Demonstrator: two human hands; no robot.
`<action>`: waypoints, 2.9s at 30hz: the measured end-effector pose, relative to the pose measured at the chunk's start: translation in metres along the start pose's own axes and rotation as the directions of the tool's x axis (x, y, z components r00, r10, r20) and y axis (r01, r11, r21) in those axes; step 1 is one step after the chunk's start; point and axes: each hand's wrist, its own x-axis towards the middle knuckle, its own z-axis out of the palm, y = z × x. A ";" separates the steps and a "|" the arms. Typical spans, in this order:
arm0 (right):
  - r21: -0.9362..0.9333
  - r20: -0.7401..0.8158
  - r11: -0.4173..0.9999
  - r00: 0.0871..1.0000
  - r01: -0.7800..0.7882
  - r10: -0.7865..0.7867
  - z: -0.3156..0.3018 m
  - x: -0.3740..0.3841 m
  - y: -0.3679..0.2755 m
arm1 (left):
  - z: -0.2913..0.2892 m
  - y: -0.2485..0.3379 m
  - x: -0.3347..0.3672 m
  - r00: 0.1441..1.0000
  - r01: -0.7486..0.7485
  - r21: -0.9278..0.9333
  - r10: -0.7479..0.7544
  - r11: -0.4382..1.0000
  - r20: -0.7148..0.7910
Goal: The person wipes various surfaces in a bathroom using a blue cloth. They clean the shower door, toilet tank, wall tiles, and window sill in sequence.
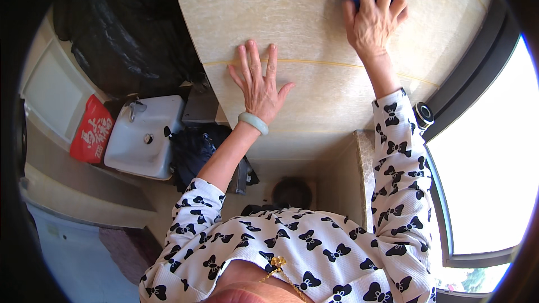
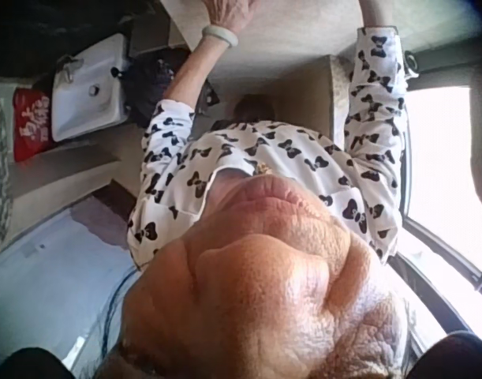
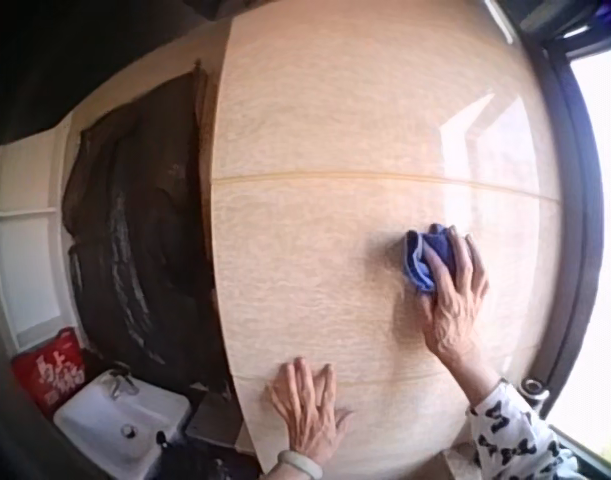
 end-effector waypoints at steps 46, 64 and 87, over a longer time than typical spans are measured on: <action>0.307 0.408 0.948 0.912 -0.085 -0.051 -0.014 -0.182 -0.125 | 0.014 -0.038 -0.033 0.985 0.165 0.178 -0.173 0.970 0.026; 0.124 0.115 0.890 0.897 -0.439 0.427 -0.026 -0.173 -0.076 | 0.002 -0.027 -0.030 0.994 0.111 0.152 -0.113 0.982 0.005; 0.136 0.292 0.978 0.949 -0.161 0.116 -0.040 -0.147 -0.136 | 0.018 -0.002 -0.066 0.978 0.192 -0.314 -0.208 0.930 -0.016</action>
